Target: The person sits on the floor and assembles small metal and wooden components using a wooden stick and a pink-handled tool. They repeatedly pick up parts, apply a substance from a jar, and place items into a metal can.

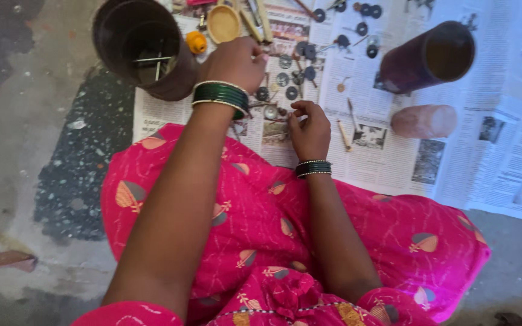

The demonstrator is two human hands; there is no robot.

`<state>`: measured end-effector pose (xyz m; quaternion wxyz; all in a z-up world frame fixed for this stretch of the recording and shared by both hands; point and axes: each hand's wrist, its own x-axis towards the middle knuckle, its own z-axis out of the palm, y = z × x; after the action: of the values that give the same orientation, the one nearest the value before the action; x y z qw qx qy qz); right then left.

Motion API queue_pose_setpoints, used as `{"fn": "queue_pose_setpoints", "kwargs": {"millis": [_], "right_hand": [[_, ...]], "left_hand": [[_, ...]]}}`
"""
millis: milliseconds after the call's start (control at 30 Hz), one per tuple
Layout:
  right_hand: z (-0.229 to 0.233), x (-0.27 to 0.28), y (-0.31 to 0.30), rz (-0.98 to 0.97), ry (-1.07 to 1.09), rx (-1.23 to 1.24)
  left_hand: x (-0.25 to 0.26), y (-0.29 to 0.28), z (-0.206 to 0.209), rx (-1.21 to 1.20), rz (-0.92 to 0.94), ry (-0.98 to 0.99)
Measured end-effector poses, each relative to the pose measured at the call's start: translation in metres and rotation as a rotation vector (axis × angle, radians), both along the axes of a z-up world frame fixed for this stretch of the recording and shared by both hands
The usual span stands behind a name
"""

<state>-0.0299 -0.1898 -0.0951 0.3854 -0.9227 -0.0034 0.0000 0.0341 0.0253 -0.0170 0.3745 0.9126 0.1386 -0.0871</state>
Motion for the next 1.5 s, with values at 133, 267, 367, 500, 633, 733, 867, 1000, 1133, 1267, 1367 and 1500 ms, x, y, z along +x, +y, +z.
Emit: {"fn": "queue_pose_setpoints", "kwargs": {"millis": [133,267,367,500,633,733,867,1000,1133,1267,1367,1500], "right_hand": [[0.010,-0.005,0.032,0.152,-0.121,-0.104],[0.012,-0.005,0.052,0.190,-0.049,-0.206],[0.009,-0.002,0.054,0.216,-0.054,-0.279],[0.004,0.004,0.051,0.202,-0.079,-0.283],[0.003,0.006,0.046,0.238,-0.033,-0.233],[0.002,0.007,0.044,0.267,-0.049,-0.240],[0.000,0.017,0.038,0.200,-0.040,-0.049],[0.008,0.031,0.021,0.083,-0.021,0.136],[0.032,0.041,0.008,0.021,0.091,0.641],[0.062,0.040,0.001,-0.019,0.124,0.872],[0.073,0.037,0.001,-0.064,0.129,0.998],[0.076,0.035,-0.003,-0.062,0.134,1.057]], "left_hand": [[0.000,0.001,0.004,-0.006,-0.014,-0.069],[0.003,0.002,0.004,-0.009,0.005,-0.078],[0.004,0.001,0.004,-0.014,0.010,-0.039],[0.004,0.002,0.004,-0.019,0.015,-0.049],[0.005,-0.001,0.001,-0.015,0.017,-0.038],[0.004,-0.004,-0.002,-0.014,0.006,-0.034],[0.004,-0.002,-0.004,-0.037,-0.018,-0.043],[0.003,-0.004,-0.009,-0.022,-0.038,-0.065],[0.001,-0.008,-0.005,-0.042,-0.130,-0.087],[0.000,-0.012,0.004,-0.126,-0.263,0.044],[0.001,-0.014,0.007,-0.354,-0.333,0.020],[0.003,-0.018,0.005,-0.469,-0.422,-0.065]]}}
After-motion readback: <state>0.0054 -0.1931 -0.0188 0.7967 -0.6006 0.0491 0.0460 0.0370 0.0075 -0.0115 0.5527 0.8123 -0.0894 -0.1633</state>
